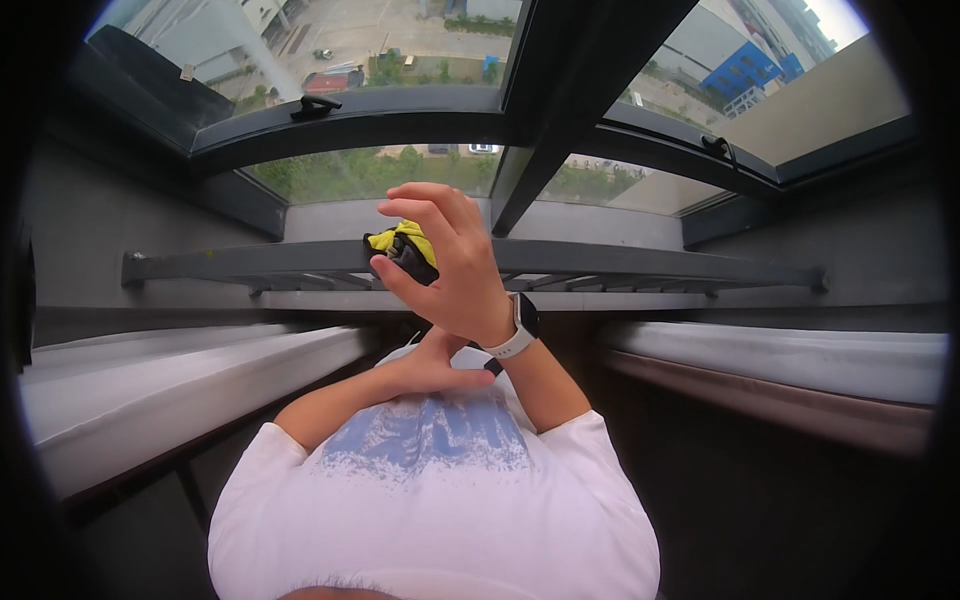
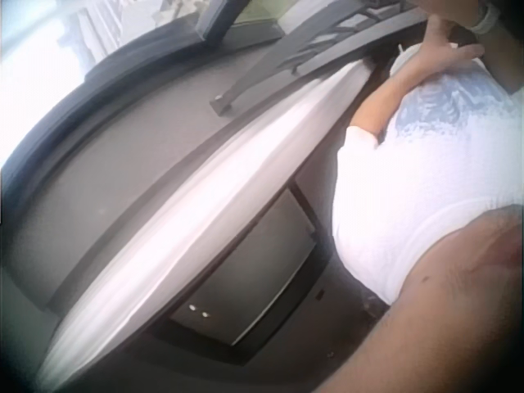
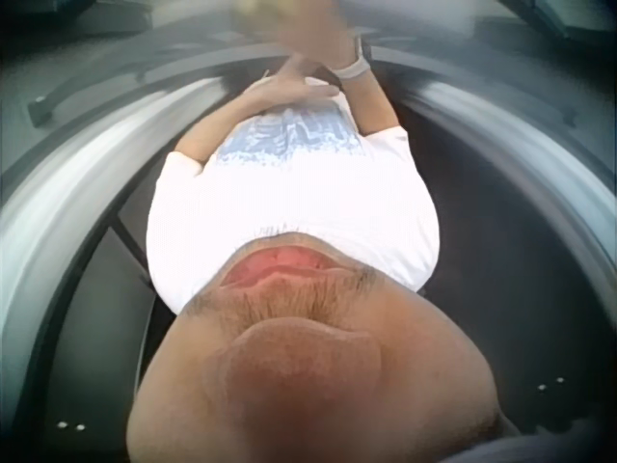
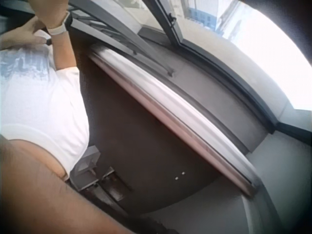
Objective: The person wipes a window frame and window sill using a cloth, then pulls a sliding security gate closed.
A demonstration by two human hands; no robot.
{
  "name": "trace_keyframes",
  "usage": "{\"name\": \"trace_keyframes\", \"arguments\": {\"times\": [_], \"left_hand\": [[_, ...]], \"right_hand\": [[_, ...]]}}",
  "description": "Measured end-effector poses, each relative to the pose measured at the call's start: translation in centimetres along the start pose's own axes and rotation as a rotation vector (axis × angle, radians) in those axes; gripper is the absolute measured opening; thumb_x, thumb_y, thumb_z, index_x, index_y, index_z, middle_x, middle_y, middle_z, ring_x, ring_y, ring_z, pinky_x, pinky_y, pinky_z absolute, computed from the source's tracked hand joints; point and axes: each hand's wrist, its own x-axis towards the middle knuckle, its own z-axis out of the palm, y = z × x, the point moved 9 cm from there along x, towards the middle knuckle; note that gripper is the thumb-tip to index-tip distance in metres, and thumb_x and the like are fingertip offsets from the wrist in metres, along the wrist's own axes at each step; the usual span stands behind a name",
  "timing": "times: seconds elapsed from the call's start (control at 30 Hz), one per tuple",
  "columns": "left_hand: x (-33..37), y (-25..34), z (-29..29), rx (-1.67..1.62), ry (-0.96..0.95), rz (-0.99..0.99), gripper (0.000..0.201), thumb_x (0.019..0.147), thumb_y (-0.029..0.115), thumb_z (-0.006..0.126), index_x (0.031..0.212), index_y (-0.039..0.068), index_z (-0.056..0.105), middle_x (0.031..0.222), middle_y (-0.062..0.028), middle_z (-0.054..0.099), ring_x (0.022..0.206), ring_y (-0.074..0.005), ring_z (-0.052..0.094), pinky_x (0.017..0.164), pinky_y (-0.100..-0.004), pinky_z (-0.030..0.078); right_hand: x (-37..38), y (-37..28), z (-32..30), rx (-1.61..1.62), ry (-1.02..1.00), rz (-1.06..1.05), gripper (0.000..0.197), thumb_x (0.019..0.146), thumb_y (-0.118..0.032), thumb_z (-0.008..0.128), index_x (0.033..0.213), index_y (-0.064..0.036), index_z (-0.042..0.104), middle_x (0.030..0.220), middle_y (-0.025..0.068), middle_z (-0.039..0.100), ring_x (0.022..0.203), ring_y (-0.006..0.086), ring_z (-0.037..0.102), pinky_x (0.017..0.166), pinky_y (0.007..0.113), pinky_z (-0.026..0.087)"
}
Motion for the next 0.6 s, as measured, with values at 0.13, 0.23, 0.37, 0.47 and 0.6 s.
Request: {"name": "trace_keyframes", "arguments": {"times": [0.13,0.23,0.37,0.47,0.6], "left_hand": [[1.9,7.2,2.1,0.010,0.054,0.440,0.103,0.082,0.035,0.099,0.160,0.003,0.040,0.152,-0.0142,0.057,0.145,-0.0274,0.056,0.121,-0.0477,0.046],[3.2,8.6,4.3,0.162,0.032,0.582,0.102,0.078,0.032,0.098,0.158,0.003,0.042,0.146,-0.0141,0.059,0.139,-0.0266,0.058,0.116,-0.0461,0.048],[4.2,8.4,6.3,0.119,0.036,0.642,0.099,0.077,0.025,0.096,0.157,0.003,0.044,0.144,-0.0140,0.059,0.138,-0.0279,0.058,0.114,-0.0438,0.048],[4.3,7.3,5.3,0.118,0.259,0.667,0.096,0.076,0.022,0.095,0.157,0.002,0.045,0.144,-0.0139,0.059,0.137,-0.0295,0.059,0.113,-0.0424,0.048],[4.8,6.0,6.6,0.091,0.100,0.531,0.092,0.079,0.024,0.094,0.155,0.003,0.047,0.139,-0.0139,0.062,0.134,-0.0301,0.062,0.112,-0.0394,0.049]], "right_hand": [[-0.6,-2.9,-3.6,0.251,0.104,-0.013,0.030,0.095,-0.016,0.080,0.119,0.0000,0.072,0.121,0.0182,0.073,0.108,0.0269,0.075,0.094,0.035,0.060],[-1.0,-3.7,-4.9,0.240,0.192,-0.062,0.028,0.097,-0.017,0.080,0.116,0.0026,0.071,0.115,0.0187,0.072,0.102,0.0247,0.073,0.089,0.034,0.060],[-1.2,-3.7,-7.0,0.316,0.361,-0.044,0.022,0.096,-0.016,0.079,0.109,-0.0002,0.072,0.099,0.0148,0.075,0.085,0.0199,0.075,0.075,0.029,0.059],[-1.4,-3.8,-8.2,0.655,0.443,-0.091,0.024,0.104,-0.022,0.077,0.108,0.0006,0.071,0.093,0.0140,0.074,0.077,0.0174,0.071,0.069,0.029,0.056],[-0.5,-5.2,-9.9,0.572,0.469,-0.233,0.042,0.115,-0.045,0.062,0.104,-0.0051,0.061,0.070,0.0073,0.061,0.053,0.0135,0.054,0.053,0.027,0.040]]}}
